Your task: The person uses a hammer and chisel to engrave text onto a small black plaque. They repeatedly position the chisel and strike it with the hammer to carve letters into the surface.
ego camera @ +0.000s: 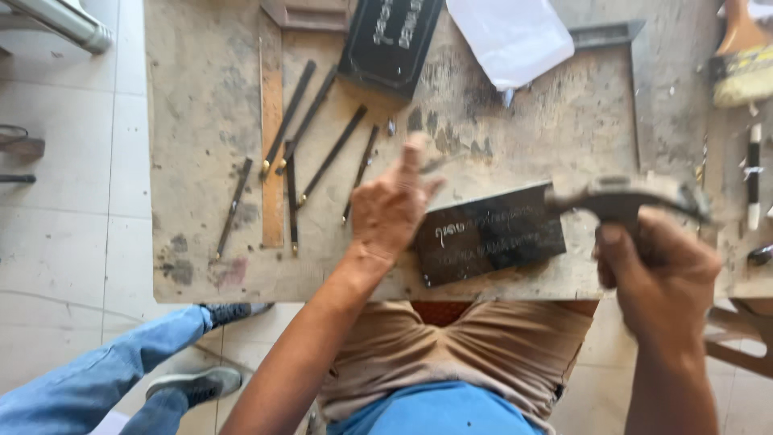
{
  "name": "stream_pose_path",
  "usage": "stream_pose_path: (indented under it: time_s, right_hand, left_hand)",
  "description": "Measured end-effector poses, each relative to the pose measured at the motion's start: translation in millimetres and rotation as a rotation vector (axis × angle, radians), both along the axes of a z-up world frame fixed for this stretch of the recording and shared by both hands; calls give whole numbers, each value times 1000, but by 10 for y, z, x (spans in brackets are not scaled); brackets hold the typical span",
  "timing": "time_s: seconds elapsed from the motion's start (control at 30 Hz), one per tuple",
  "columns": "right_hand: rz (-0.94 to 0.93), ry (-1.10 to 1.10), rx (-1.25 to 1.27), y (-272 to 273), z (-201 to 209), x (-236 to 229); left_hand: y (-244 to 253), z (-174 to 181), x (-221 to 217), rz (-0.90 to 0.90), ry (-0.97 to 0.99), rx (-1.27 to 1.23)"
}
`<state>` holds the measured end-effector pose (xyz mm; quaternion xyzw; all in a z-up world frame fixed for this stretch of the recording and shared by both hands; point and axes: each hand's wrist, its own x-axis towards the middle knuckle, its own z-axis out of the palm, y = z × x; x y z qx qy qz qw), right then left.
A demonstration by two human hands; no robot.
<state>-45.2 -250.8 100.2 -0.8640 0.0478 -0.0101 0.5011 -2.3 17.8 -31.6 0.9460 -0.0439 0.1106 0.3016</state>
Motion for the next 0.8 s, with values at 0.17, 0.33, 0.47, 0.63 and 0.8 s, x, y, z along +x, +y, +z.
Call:
stream_pose_path:
  time_s: [0.17, 0.33, 0.47, 0.63, 0.8]
  right_hand:
    - [-205, 57, 195, -138, -204, -90]
    - [-315, 11, 218, -306, -205, 21]
    - [-313, 23, 129, -326, -122, 43]
    - [-264, 19, 92, -231, -23, 136]
    - [-156, 0, -22, -204, 56, 239]
  left_hand:
    - [-560, 523, -144, -164, -131, -562]
    - [-1373, 724, -401, -258, -103, -707]
    - [-1521, 694, -202, -45, -36, -730]
    - [-1563, 572, 36, 224, -16, -842]
    - [-1427, 643, 54, 279, -31, -845]
